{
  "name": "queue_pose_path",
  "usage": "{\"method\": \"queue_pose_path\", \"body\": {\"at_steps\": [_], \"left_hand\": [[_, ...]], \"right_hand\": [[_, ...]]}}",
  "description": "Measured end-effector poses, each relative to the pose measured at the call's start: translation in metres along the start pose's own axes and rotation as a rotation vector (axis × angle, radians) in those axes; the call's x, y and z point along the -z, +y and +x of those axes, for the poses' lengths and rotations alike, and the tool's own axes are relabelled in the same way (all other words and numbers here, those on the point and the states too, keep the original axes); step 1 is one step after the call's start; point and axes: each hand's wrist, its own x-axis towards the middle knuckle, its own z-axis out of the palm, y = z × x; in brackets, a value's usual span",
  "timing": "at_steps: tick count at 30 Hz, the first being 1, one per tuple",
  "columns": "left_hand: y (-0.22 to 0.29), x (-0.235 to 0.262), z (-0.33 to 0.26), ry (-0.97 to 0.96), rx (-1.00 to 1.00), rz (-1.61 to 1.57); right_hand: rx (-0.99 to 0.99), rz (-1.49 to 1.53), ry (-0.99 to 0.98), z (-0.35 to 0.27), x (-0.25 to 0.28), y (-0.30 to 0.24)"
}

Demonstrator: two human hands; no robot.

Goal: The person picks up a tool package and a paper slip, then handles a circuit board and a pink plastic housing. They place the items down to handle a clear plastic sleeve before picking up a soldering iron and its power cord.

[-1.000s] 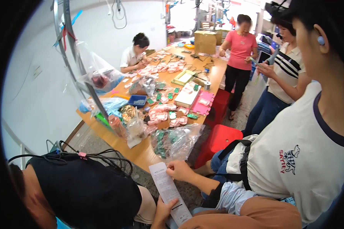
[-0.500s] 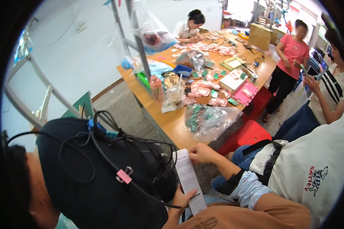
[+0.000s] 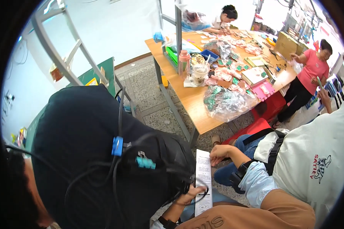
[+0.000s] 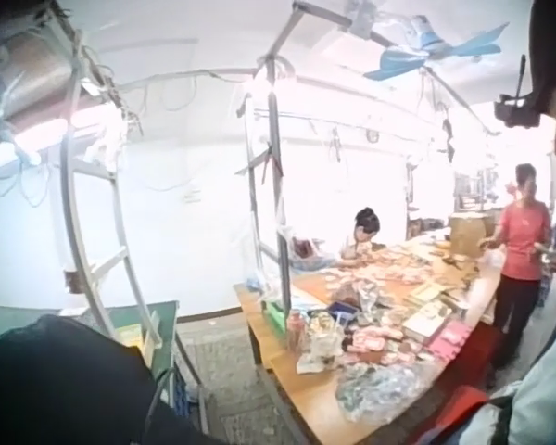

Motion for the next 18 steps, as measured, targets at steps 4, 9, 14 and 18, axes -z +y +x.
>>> {"method": "queue_pose_path", "body": {"at_steps": [4,9,14,18], "left_hand": [[-0.009,-0.025,-0.009,0.061,-0.170,0.031],[-0.030,-0.052,-0.020,0.233,-0.066,-0.182],[-0.029,-0.079,-0.028,0.377,-0.043,-0.265],[-0.040,-0.095,-0.044,0.428,0.077,-0.371]], "right_hand": [[-0.085,-0.105,-0.098,0.029,-0.006,0.018],[-0.060,-0.371,-0.149,0.038,-0.022,0.015],[-0.053,-0.446,-0.203,0.029,-0.028,0.012],[0.053,-0.504,-0.210,0.030,-0.043,0.026]]}}
